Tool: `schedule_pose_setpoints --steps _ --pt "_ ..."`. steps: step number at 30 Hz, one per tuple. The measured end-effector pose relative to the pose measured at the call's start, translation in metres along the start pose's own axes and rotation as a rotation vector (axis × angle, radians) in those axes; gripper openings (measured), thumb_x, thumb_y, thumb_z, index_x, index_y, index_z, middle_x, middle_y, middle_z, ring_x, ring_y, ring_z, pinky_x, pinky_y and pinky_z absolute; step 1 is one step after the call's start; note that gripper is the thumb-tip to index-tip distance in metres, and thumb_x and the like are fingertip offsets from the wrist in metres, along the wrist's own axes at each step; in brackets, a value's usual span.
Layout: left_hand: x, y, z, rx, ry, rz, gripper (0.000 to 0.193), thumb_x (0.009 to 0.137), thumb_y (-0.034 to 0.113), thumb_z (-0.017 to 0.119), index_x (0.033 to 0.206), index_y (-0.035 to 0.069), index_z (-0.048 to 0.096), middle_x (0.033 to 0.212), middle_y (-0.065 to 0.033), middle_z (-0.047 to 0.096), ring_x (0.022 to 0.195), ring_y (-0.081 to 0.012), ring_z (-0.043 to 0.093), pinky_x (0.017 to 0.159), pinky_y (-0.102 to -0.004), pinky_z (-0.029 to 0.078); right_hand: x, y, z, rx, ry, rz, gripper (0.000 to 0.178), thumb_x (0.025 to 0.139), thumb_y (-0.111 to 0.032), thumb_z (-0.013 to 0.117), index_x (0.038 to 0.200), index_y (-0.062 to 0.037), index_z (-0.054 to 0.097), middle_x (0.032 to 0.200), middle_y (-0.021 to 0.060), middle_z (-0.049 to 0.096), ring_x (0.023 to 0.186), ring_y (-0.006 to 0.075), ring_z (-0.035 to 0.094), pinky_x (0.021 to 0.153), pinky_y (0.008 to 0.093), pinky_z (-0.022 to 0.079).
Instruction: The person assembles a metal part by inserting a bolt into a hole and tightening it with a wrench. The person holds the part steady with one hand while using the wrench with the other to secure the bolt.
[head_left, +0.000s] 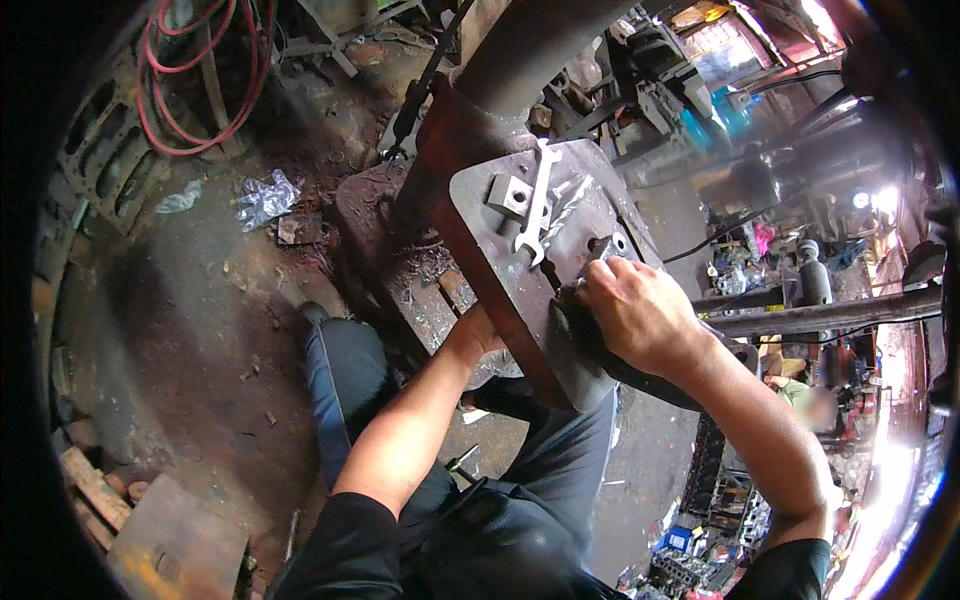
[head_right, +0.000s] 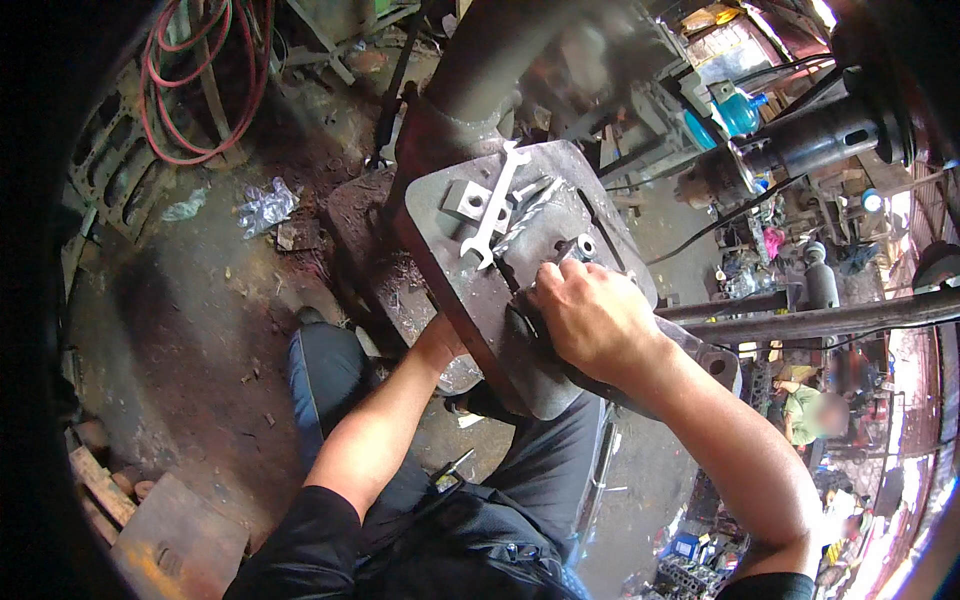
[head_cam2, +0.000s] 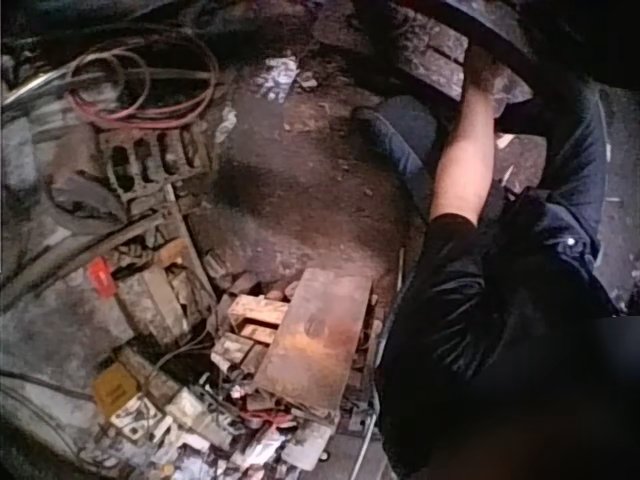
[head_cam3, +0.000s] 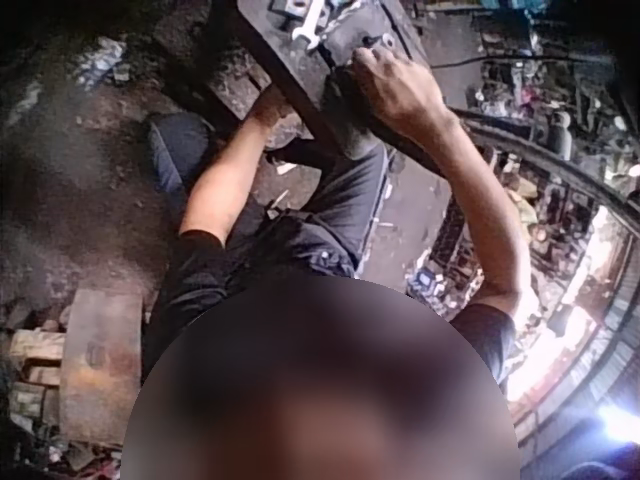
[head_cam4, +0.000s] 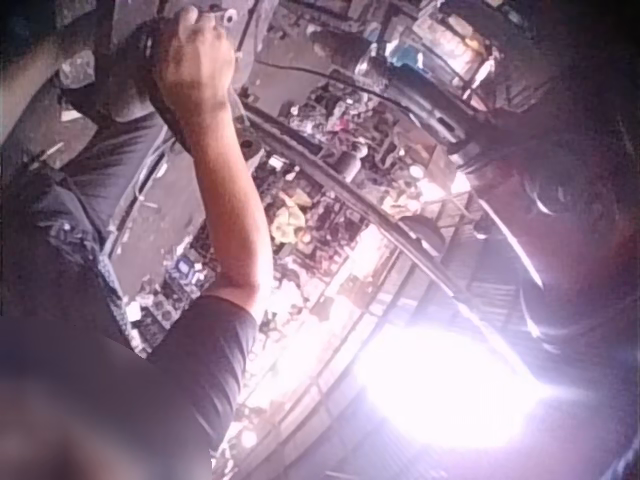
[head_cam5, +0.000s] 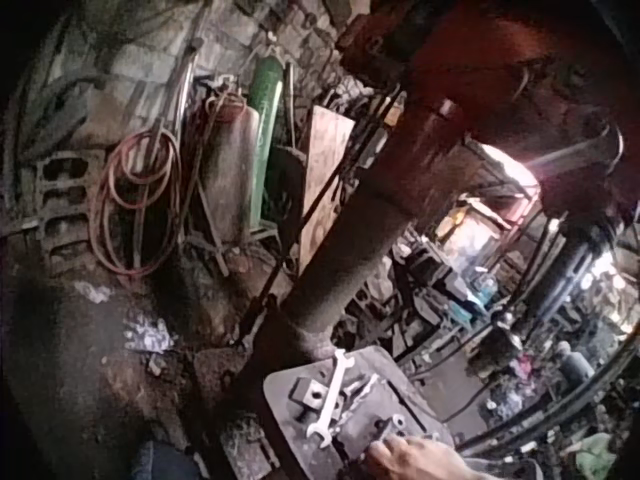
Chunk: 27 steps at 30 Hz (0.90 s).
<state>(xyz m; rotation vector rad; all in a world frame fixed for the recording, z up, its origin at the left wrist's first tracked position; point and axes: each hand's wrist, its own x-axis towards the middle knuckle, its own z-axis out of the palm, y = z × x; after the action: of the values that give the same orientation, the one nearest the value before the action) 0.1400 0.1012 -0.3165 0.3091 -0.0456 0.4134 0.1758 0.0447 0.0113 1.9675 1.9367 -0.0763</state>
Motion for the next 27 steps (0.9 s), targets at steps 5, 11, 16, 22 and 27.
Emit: schedule_pose_setpoints --steps 5,11,16,22,27 --pt "0.003 0.001 0.001 0.009 -0.007 0.009 0.027 0.104 0.030 0.048 0.116 0.009 0.061 0.106 -0.0044 0.066 0.101 -0.0166 0.062 0.090 -0.0354 0.050 0.001 -0.010 0.003 0.039 0.019 0.148 0.029 0.101 -0.028 0.049 0.095 -0.0010 0.057 0.077 0.0192 0.067 0.072 0.0380 0.070 0.065 0.0464 0.056" --pt "0.003 -0.012 -0.022 0.046 -0.004 0.066 0.027 0.104 0.029 0.048 0.115 0.008 0.061 0.106 -0.0047 0.065 0.101 -0.0168 0.062 0.091 -0.0356 0.050 0.004 -0.021 0.002 0.114 -0.023 0.316 0.038 0.103 -0.031 0.044 0.088 -0.0005 0.061 0.074 0.0216 0.069 0.070 0.0394 0.070 0.065 0.0479 0.056" --pt "0.014 -0.021 -0.035 0.174 -0.057 0.240 0.027 0.104 0.029 0.048 0.115 0.008 0.061 0.107 -0.0049 0.065 0.102 -0.0169 0.061 0.091 -0.0358 0.050 0.003 -0.023 -0.004 0.168 -0.063 0.382 0.042 0.103 -0.033 0.044 0.085 0.0001 0.063 0.075 0.0221 0.070 0.071 0.0397 0.071 0.065 0.0481 0.057" --pt "0.001 0.019 0.008 1.217 -0.021 0.241 0.026 0.104 0.018 0.043 0.122 0.006 0.058 0.117 -0.0087 0.063 0.109 -0.0200 0.060 0.094 -0.0385 0.050 -0.002 -0.019 -0.004 0.119 0.045 0.275 0.040 0.102 -0.032 0.046 0.084 -0.0012 0.063 0.074 0.0206 0.070 0.072 0.0378 0.072 0.064 0.0468 0.056" --pt "-0.005 0.040 0.054 0.855 0.037 0.065 0.027 0.106 0.020 0.042 0.125 0.007 0.057 0.120 -0.0078 0.063 0.109 -0.0185 0.059 0.094 -0.0354 0.050 -0.001 -0.029 0.008 0.266 0.072 0.453 0.043 0.103 -0.033 0.045 0.083 -0.0001 0.064 0.076 0.0221 0.069 0.070 0.0401 0.070 0.065 0.0491 0.056"
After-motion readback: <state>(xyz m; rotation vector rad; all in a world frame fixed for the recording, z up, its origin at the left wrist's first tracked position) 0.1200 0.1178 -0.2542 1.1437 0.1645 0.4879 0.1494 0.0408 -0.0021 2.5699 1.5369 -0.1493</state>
